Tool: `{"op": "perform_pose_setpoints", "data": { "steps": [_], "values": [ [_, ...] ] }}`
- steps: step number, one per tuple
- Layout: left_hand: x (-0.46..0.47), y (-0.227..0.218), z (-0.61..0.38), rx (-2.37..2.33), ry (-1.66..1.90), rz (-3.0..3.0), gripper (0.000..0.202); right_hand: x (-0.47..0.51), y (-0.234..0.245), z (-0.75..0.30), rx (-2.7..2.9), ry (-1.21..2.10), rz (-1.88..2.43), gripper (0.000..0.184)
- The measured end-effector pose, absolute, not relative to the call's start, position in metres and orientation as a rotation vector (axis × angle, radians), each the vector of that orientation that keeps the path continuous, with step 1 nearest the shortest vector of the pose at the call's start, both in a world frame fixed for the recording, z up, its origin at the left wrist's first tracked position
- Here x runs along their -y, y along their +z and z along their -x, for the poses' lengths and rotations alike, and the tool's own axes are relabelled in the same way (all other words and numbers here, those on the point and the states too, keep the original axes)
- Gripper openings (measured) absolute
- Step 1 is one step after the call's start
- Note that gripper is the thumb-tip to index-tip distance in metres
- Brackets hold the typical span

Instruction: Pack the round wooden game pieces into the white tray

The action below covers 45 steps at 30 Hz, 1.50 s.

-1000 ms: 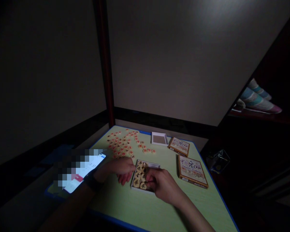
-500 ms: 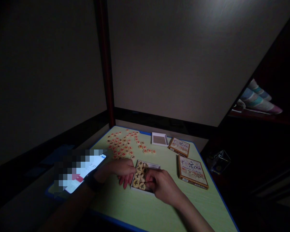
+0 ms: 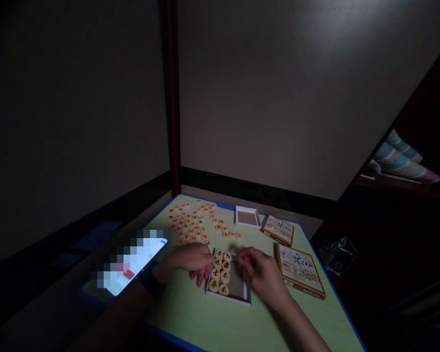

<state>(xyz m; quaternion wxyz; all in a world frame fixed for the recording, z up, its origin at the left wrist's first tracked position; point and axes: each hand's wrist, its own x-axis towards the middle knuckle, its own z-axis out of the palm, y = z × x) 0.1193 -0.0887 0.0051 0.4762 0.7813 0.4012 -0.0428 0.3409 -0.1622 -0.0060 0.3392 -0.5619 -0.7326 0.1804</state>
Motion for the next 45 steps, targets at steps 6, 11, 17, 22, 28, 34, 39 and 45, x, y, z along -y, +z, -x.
{"op": "perform_pose_setpoints", "data": {
  "steps": [6,11,17,22,28,34,39,45],
  "values": [
    [0.105,0.017,-0.126,-1.372,0.256,-2.374,0.044,0.132,0.011,-0.335,1.939,0.333,1.482,0.028],
    [0.111,0.005,-0.134,-1.393,0.396,-2.546,0.043,0.069,0.05,-0.277,2.285,0.263,1.387,0.022],
    [0.113,-0.007,-0.137,-1.365,0.427,-2.537,0.041,-0.004,0.05,-0.201,2.764,0.145,1.352,0.023],
    [0.112,-0.01,-0.14,-1.286,0.368,-2.54,0.04,-0.036,0.047,-0.171,2.841,0.064,1.399,0.024],
    [0.106,-0.023,-0.146,-1.12,0.293,-2.593,0.033,-0.054,0.055,-0.139,2.895,0.088,1.38,0.03],
    [0.1,-0.018,-0.143,-0.956,0.566,-2.516,0.032,-0.064,0.054,-0.112,2.885,0.041,1.444,0.029],
    [0.109,-0.02,-0.137,-1.114,0.469,-2.524,0.027,-0.084,0.061,-0.132,2.809,-0.029,1.603,0.028],
    [0.115,-0.032,-0.145,-1.219,0.435,-2.557,0.025,-0.087,0.055,-0.172,2.804,0.011,1.69,0.029]
  ]
}}
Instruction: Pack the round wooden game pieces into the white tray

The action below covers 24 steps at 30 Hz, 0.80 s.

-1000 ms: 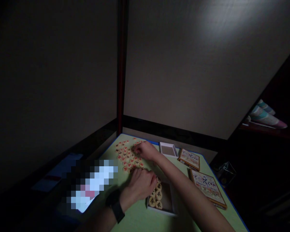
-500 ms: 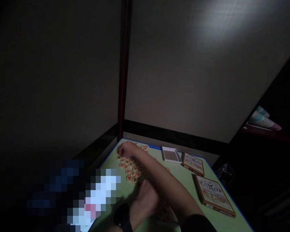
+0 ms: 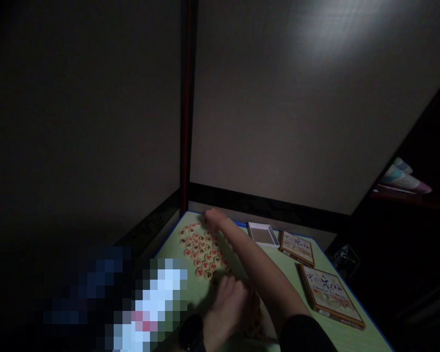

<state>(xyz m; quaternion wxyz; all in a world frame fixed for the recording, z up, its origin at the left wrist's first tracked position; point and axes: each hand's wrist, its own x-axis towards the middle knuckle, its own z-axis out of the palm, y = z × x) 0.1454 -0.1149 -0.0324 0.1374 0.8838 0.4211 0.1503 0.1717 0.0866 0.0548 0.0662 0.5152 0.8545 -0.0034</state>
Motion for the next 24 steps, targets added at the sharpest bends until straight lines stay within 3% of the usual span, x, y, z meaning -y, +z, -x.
{"op": "perform_pose_setpoints", "data": {
  "steps": [3,7,10,13,14,19,24],
  "values": [
    [0.121,-0.027,-0.15,-1.055,0.394,-2.743,0.025,-0.08,0.054,-0.189,-2.604,-0.047,-1.557,0.027],
    [0.139,-0.023,-0.153,-0.68,0.653,-2.948,0.031,-0.055,0.058,-0.205,-2.695,-0.154,-1.49,0.026],
    [0.149,-0.028,-0.156,-0.641,0.768,-2.957,0.024,-0.02,0.06,-0.21,-2.749,-0.292,-1.357,0.028],
    [0.147,-0.032,-0.158,-0.6,0.79,-2.965,0.023,0.021,0.058,-0.21,-2.8,-0.368,-1.236,0.013],
    [0.144,-0.033,-0.158,-0.544,0.79,-2.972,0.024,0.033,0.057,-0.209,-2.802,-0.314,-1.26,0.007],
    [0.135,-0.032,-0.159,-0.385,0.733,-2.979,0.028,0.065,0.048,-0.198,-2.753,-0.037,-1.202,0.027],
    [0.133,-0.028,-0.158,-0.363,0.744,-2.988,0.028,0.065,0.041,-0.194,-2.738,-0.042,-1.197,0.015]
  ]
}}
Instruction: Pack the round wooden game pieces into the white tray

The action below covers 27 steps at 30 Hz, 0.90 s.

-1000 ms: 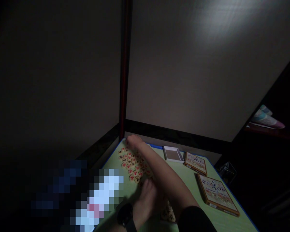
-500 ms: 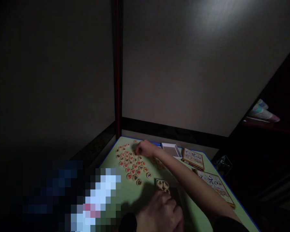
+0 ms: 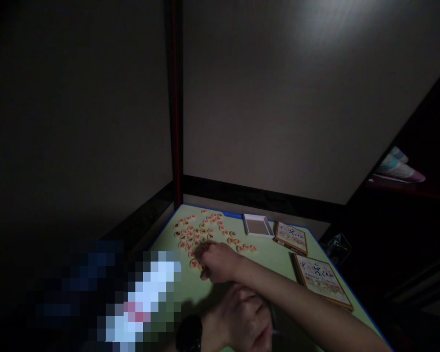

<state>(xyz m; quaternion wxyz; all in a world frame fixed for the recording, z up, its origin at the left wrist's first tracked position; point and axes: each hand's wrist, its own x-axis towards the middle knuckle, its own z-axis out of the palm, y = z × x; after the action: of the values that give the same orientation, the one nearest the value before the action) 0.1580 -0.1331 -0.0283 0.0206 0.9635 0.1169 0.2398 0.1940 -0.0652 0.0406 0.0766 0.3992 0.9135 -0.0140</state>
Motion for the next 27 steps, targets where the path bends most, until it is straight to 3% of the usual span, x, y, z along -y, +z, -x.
{"op": "perform_pose_setpoints", "data": {
  "steps": [8,18,27],
  "values": [
    [0.134,-0.038,-0.162,-0.375,1.031,-2.994,0.017,0.072,0.036,-0.205,-2.763,-0.166,-1.244,0.008],
    [0.134,-0.036,-0.158,-0.373,1.128,-2.993,0.017,0.073,0.045,-0.216,-2.991,-0.338,-1.082,0.033],
    [0.127,-0.034,-0.151,-0.514,1.323,-2.865,0.013,0.091,0.071,-0.264,-3.094,-0.37,-1.489,0.029]
  ]
}}
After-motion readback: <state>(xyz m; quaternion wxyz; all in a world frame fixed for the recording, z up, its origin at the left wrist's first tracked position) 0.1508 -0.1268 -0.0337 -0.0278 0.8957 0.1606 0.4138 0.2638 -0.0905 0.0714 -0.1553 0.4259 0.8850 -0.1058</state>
